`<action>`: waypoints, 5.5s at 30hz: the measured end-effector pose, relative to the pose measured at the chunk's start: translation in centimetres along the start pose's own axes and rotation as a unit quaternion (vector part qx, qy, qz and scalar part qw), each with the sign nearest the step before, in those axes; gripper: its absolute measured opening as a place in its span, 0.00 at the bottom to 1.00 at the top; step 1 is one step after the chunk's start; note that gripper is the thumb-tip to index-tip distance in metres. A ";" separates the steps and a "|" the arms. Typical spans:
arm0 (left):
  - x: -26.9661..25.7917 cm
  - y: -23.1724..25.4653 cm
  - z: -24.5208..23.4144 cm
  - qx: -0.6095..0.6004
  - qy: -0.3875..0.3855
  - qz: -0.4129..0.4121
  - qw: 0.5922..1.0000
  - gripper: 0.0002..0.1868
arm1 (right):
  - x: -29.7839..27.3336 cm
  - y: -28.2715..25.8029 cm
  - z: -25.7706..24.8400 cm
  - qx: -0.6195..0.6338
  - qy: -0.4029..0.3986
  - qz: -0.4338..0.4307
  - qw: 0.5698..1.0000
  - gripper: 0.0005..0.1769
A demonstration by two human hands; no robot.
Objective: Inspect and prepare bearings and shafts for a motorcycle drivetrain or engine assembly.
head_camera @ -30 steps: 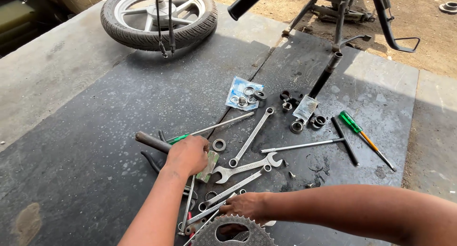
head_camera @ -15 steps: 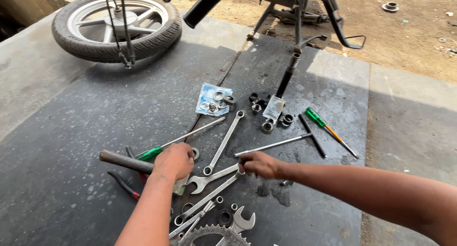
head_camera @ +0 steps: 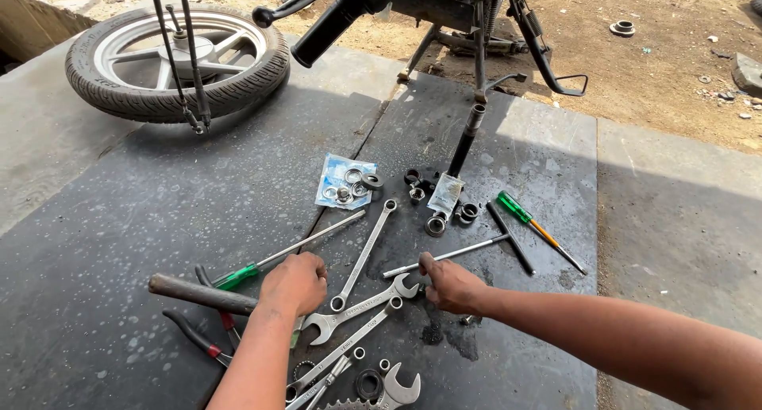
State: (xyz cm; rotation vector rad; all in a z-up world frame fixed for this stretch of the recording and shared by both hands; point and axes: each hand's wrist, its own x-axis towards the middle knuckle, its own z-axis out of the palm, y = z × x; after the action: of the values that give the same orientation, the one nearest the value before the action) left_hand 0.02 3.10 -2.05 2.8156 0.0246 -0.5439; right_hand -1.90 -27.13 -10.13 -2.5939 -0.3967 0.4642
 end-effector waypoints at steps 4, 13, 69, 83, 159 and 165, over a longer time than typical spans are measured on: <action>0.0 0.2 0.3 -0.011 -0.007 -0.003 1.000 0.12 | 1.0 0.4 0.6 -0.009 -0.034 -0.030 0.999 0.19; 1.0 2.1 1.1 -0.013 -0.009 0.033 0.999 0.12 | 0.4 5.1 -1.0 0.264 -0.128 0.040 0.955 0.04; 2.7 -2.2 0.1 -0.049 -0.005 0.026 0.998 0.12 | 21.5 0.9 -7.0 0.339 0.156 0.181 0.910 0.16; -4.6 -6.9 0.2 -0.018 -0.025 -0.034 0.999 0.12 | 3.4 -9.3 2.1 -0.190 -0.166 -0.429 0.867 0.11; -2.9 3.3 2.3 -0.049 0.030 0.049 0.997 0.13 | 3.9 9.9 -14.4 -0.156 0.055 0.190 0.968 0.21; -4.0 3.2 1.7 -0.047 0.029 0.064 0.996 0.16 | 1.4 7.9 -7.2 -0.304 -0.293 0.020 0.906 0.20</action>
State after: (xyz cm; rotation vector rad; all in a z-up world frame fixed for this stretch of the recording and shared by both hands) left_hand -4.08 -0.34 -1.29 2.7166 -0.1160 -0.4214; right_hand 3.70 -36.21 -8.41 -3.0030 -0.7936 1.3334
